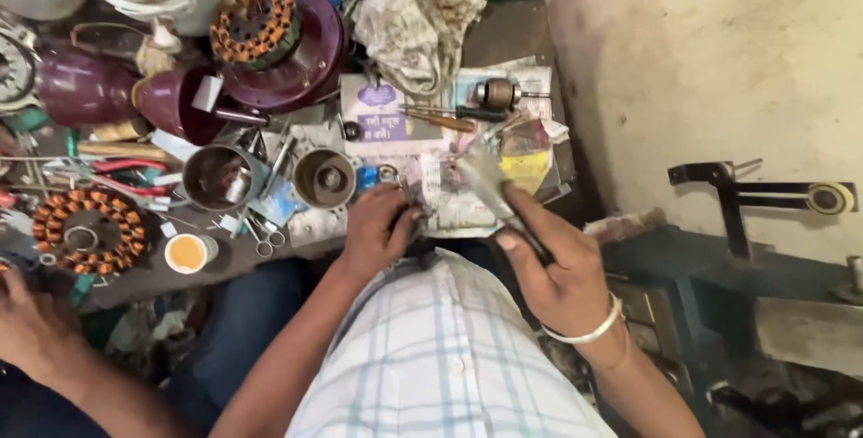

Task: The person sits at a cluttered repair bench and reassembles electric motor units, fitting copper-wound stators into housings and tapping them into place with a mallet. They handle several motor parts one at a time, pressing and seating the wound coils inside the housings and setting finished assemblies on the bench.

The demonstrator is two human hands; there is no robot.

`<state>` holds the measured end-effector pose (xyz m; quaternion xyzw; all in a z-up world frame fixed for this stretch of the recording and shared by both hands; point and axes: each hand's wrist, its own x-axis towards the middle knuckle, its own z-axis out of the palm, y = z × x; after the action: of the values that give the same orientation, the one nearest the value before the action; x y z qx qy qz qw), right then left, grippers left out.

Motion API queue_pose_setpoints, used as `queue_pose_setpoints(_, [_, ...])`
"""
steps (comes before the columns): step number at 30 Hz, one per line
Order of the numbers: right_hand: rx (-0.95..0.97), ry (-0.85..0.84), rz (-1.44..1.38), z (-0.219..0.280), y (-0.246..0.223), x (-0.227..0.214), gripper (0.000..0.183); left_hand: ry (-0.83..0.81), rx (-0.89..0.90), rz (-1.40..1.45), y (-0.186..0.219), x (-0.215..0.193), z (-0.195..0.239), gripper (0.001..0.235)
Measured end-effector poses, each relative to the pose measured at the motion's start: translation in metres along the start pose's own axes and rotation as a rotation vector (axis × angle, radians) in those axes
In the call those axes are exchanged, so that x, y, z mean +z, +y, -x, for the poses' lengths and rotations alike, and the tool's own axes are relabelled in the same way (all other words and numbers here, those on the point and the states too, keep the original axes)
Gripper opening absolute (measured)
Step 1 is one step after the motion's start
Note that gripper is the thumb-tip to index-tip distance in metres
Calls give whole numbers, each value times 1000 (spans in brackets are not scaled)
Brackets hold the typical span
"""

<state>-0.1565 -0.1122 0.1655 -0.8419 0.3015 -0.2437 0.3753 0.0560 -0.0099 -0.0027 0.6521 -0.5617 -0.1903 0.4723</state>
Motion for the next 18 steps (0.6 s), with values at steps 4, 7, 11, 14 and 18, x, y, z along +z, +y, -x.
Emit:
queue_pose_setpoints(4, [89,76,-55,-4,1,-3,42,30,82,6,-3,3,-1,8])
queue_pose_setpoints(7, [171,-19,-39,-2,2,0,45,-22,116,-5,1,0,-3,8])
queue_pose_setpoints(11, [57,-19,32,2,13,16,44,-11,192,-59,-6,4,3,16])
queue_pose_setpoints(14, [59,-176,201,-12,0,11,47,-22,247,-92,-7,1,1,19])
queue_pose_setpoints(18, [-87,26,7,-5,-9,5,46,-85,176,-52,-8,2,0,19])
